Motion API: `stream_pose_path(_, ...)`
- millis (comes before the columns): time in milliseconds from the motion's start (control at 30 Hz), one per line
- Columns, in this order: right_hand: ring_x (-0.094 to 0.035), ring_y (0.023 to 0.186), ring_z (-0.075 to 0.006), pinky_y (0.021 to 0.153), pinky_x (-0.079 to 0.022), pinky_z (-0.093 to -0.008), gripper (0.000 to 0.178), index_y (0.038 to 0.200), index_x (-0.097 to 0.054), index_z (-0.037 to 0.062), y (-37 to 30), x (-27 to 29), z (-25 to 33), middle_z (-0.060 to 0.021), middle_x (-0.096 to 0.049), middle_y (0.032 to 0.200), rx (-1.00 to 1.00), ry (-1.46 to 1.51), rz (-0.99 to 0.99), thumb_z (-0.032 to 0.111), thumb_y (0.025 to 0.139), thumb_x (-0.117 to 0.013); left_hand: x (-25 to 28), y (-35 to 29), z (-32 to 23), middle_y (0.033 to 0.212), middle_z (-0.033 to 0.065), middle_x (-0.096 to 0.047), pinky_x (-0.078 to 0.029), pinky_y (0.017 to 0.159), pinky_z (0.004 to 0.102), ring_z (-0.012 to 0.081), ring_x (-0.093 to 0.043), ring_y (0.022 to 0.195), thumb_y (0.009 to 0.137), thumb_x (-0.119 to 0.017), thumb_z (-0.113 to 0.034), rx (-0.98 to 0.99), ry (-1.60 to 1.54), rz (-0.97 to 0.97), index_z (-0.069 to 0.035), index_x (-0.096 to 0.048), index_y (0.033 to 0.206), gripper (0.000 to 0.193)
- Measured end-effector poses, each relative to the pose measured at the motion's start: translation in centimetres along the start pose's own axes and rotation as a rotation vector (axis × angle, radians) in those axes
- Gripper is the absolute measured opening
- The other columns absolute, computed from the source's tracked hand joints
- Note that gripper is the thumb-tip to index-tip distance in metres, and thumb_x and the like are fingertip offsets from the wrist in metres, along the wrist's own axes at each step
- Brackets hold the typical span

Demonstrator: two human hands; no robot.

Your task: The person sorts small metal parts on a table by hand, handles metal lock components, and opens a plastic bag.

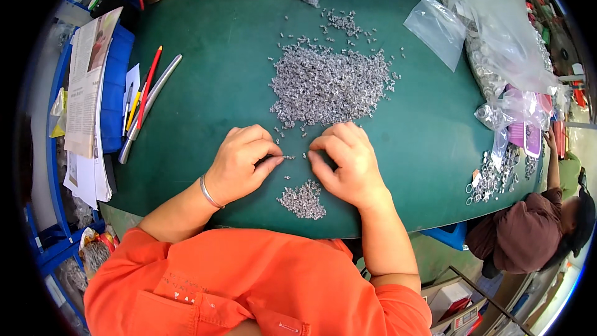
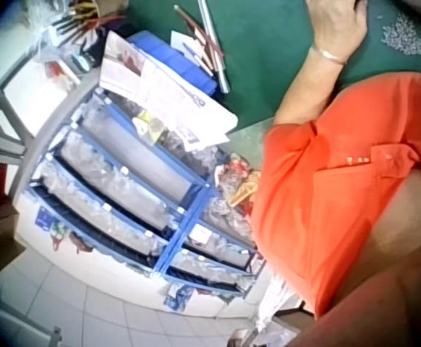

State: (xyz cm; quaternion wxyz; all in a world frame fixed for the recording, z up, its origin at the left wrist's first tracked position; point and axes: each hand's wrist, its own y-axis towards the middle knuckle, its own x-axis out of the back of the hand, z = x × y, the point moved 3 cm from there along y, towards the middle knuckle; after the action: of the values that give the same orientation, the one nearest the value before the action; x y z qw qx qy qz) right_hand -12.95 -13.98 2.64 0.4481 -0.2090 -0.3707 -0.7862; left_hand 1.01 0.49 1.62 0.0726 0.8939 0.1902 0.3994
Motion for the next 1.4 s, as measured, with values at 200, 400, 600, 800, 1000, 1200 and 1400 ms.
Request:
stream_pose_path(200,-0.055,0.078,-0.0247,0.070,-0.043,-0.0359,0.015,0.083,-0.066,0.0080,0.0,-0.8,0.6,-0.0041,-0.059,0.087,0.025,-0.011,0.098,0.004,0.071,-0.074,0.3,0.1,0.1,0.084,0.0025,-0.060,-0.042,0.072,0.0336,0.0211,-0.059,0.077,0.075,-0.075,-0.004,-0.007,-0.035,-0.005,-0.008,-0.069,0.081,0.010)
stream_pose_path(400,-0.056,0.081,-0.0240,0.073,-0.044,-0.0359,0.015,0.084,-0.068,0.0078,0.0,-0.6,0.8,-0.0034,-0.060,0.087,0.004,-0.049,0.106,0.003,0.071,-0.074,0.7,0.1,0.6,0.083,0.0034,-0.061,-0.043,0.071,0.0331,0.0222,-0.059,0.073,0.076,-0.074,-0.002,0.061,-0.054,-0.063,-0.007,-0.069,0.083,0.010)
stream_pose_path(600,-0.057,0.083,-0.0239,0.073,-0.045,-0.0357,0.015,0.084,-0.068,0.0077,-0.1,-0.6,0.9,-0.0031,-0.060,0.087,0.041,-0.011,0.167,0.002,0.071,-0.074,0.6,0.1,0.4,0.083,0.0018,-0.060,-0.042,0.072,0.0336,0.0213,-0.058,0.076,0.074,-0.076,-0.004,0.017,-0.011,-0.028,-0.008,-0.069,0.083,0.012)
stream_pose_path(800,-0.060,0.078,-0.0277,0.070,-0.048,-0.0380,0.014,0.084,-0.067,0.0056,-0.3,0.2,-0.3,-0.0080,-0.063,0.084,-0.059,0.105,0.025,-0.002,0.073,-0.072,0.3,0.0,0.1,0.082,0.0004,-0.058,-0.040,0.074,0.0341,0.0194,-0.058,0.078,0.072,-0.076,-0.007,-0.031,0.044,0.026,-0.009,-0.070,0.080,0.011)
stream_pose_path(1000,-0.058,0.079,-0.0248,0.073,-0.045,-0.0362,0.015,0.083,-0.068,0.0082,-0.2,0.2,0.0,-0.0041,-0.061,0.083,0.010,0.076,0.121,0.003,0.071,-0.074,0.3,-0.1,-0.1,0.081,0.0007,-0.058,-0.041,0.073,0.0345,0.0197,-0.057,0.076,0.072,-0.075,-0.005,-0.110,-0.037,0.070,-0.009,-0.070,0.079,0.009)
stream_pose_path(1200,-0.055,0.079,-0.0239,0.073,-0.044,-0.0366,0.015,0.083,-0.069,0.0086,-0.2,-0.2,0.2,-0.0032,-0.060,0.084,0.015,0.016,0.201,0.004,0.070,-0.076,0.4,0.0,0.1,0.081,0.0009,-0.058,-0.041,0.073,0.0346,0.0198,-0.057,0.075,0.073,-0.075,-0.004,-0.063,-0.019,0.041,-0.009,-0.070,0.080,0.010)
stream_pose_path(1400,-0.055,0.077,-0.0250,0.070,-0.045,-0.0367,0.013,0.087,-0.069,0.0058,0.1,-0.6,0.1,-0.0053,-0.060,0.084,-0.011,-0.022,0.016,0.001,0.075,-0.072,0.5,0.2,0.0,0.080,0.0015,-0.057,-0.041,0.072,0.0345,0.0204,-0.057,0.074,0.072,-0.074,-0.005,-0.050,0.019,0.044,-0.008,-0.069,0.079,0.009)
